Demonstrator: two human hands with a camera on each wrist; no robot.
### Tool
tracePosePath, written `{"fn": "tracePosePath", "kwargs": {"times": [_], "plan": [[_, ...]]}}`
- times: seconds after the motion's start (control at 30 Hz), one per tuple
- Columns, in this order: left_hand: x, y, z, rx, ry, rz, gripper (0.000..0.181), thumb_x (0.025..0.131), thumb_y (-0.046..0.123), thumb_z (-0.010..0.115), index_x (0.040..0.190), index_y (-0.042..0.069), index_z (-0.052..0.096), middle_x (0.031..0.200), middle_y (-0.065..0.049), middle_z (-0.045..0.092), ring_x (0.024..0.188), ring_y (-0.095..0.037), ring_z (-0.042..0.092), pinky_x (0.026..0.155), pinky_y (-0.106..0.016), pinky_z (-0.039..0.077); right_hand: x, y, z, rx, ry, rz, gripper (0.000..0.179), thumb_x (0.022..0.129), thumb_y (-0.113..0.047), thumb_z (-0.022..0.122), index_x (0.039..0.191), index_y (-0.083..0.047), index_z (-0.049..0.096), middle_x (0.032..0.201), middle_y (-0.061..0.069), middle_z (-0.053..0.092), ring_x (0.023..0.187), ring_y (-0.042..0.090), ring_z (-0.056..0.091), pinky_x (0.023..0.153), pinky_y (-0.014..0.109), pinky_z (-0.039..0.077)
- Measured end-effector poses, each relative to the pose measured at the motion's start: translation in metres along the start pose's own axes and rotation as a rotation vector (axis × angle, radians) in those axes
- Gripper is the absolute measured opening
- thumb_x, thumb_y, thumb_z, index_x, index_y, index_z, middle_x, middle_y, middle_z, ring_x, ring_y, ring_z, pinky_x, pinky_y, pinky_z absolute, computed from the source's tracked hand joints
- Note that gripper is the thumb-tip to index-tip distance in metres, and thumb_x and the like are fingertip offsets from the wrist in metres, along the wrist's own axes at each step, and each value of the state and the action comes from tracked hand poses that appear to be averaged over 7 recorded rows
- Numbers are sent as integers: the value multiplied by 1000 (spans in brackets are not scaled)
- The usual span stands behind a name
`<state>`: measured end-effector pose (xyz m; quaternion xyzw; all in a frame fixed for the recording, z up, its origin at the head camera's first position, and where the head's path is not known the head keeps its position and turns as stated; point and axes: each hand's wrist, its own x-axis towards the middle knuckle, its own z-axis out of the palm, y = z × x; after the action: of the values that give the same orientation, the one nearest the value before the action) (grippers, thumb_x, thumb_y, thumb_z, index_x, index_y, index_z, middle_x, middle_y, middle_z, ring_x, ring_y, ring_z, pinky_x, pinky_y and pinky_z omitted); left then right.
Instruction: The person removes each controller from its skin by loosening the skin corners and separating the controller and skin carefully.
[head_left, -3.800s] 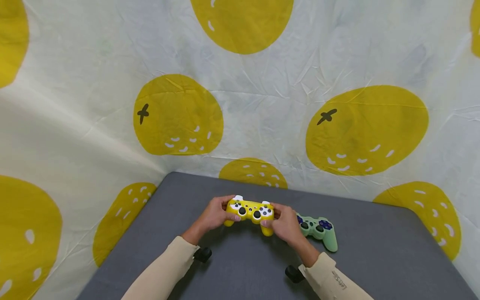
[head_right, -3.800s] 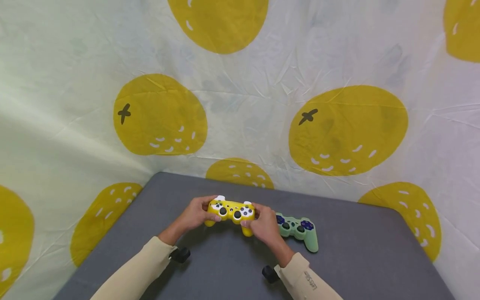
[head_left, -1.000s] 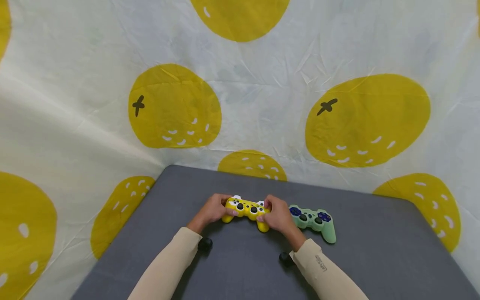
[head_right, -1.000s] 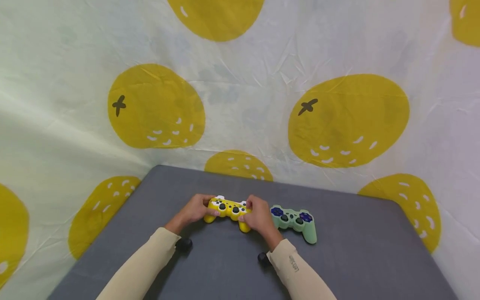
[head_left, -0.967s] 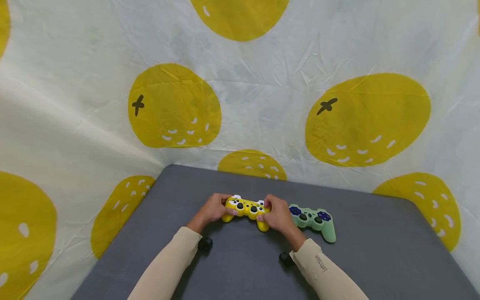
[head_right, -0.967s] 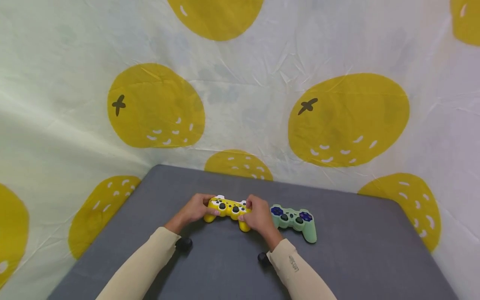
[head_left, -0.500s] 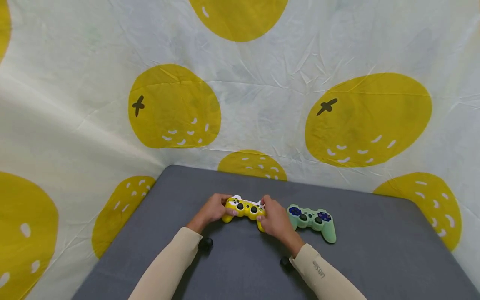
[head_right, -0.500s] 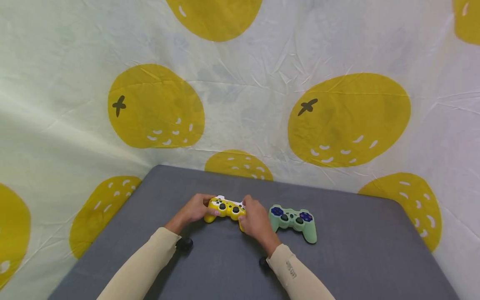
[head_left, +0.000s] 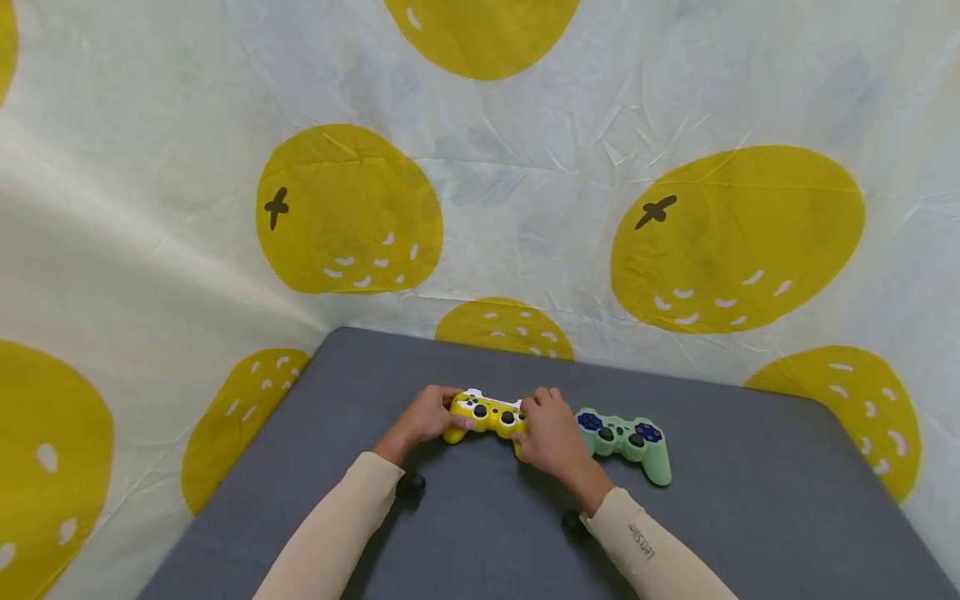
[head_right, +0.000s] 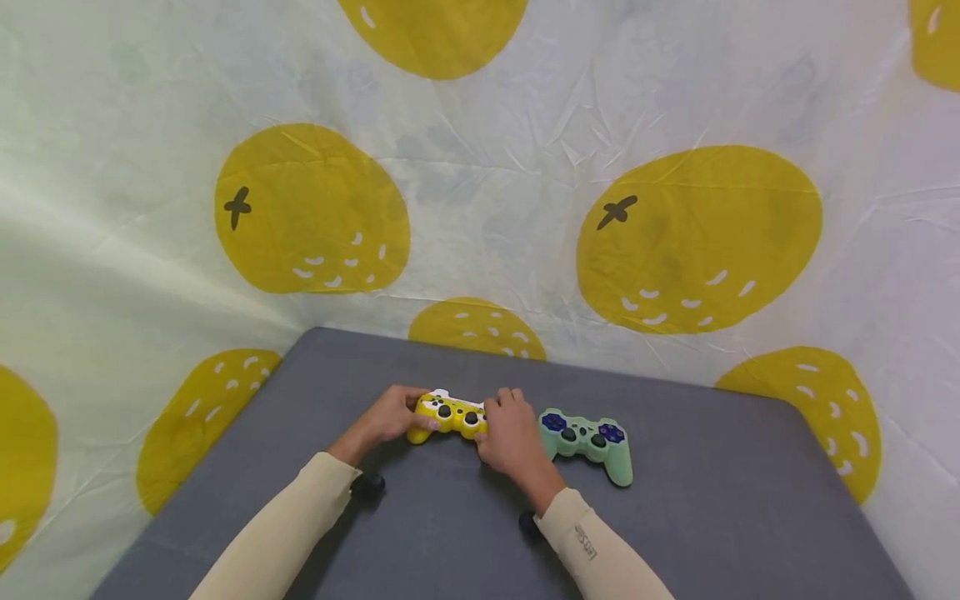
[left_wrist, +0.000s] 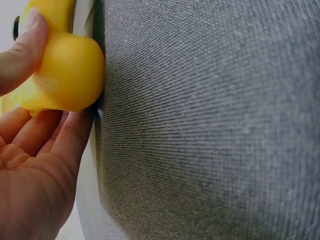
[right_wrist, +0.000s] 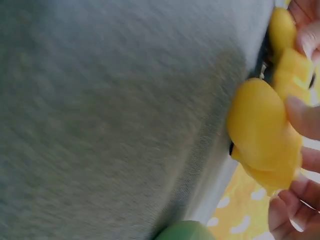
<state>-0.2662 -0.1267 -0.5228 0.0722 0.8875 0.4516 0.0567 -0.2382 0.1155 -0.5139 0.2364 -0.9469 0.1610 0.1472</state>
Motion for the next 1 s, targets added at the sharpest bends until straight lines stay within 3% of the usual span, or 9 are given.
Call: {"fn": "tracePosePath", "kwargs": {"times": [0.17, 0.33, 0.77, 0.87, 1.0], "plan": [[-1, 2, 0, -6, 0, -5, 64, 86, 22, 87, 142, 4, 63, 131, -13, 73, 108, -22, 70, 95, -40, 59, 8, 4, -6, 168, -107, 96, 40, 80, -20, 88, 114, -5, 74, 106, 9, 63, 98, 26, 54, 88, 45, 50], [-3, 2, 0, -3, 6, 4, 64, 85, 22, 88, 142, 4, 64, 130, -13, 73, 107, -21, 70, 94, -39, 59, 7, 6, -5, 168, -166, 126, 48, 79, -20, 90, 119, -9, 66, 113, 9, 58, 101, 26, 52, 90, 45, 50], [-1, 1, 0, -19, -8, -18, 64, 86, 21, 87, 142, 3, 63, 132, -14, 72, 109, -22, 69, 96, -40, 59, -4, 0, 6, 171, -45, 120, 34, 79, -11, 87, 91, -12, 54, 82, 1, 52, 73, 19, 47, 69, 35, 42], [0, 2, -2, -25, -7, -19, 65, 86, 21, 87, 143, 3, 63, 133, -14, 71, 110, -23, 69, 96, -40, 59, -6, 0, 6, 181, -6, 116, 33, 80, -10, 86, 92, -11, 55, 83, 3, 54, 72, 19, 48, 68, 34, 42], [0, 3, -2, -22, -11, -32, 65, 86, 22, 87, 143, 4, 62, 134, -14, 71, 111, -23, 69, 97, -40, 59, -8, 3, 4, 218, -6, 161, 38, 80, -14, 88, 100, -9, 57, 97, 6, 55, 78, 20, 50, 72, 36, 46]]}}
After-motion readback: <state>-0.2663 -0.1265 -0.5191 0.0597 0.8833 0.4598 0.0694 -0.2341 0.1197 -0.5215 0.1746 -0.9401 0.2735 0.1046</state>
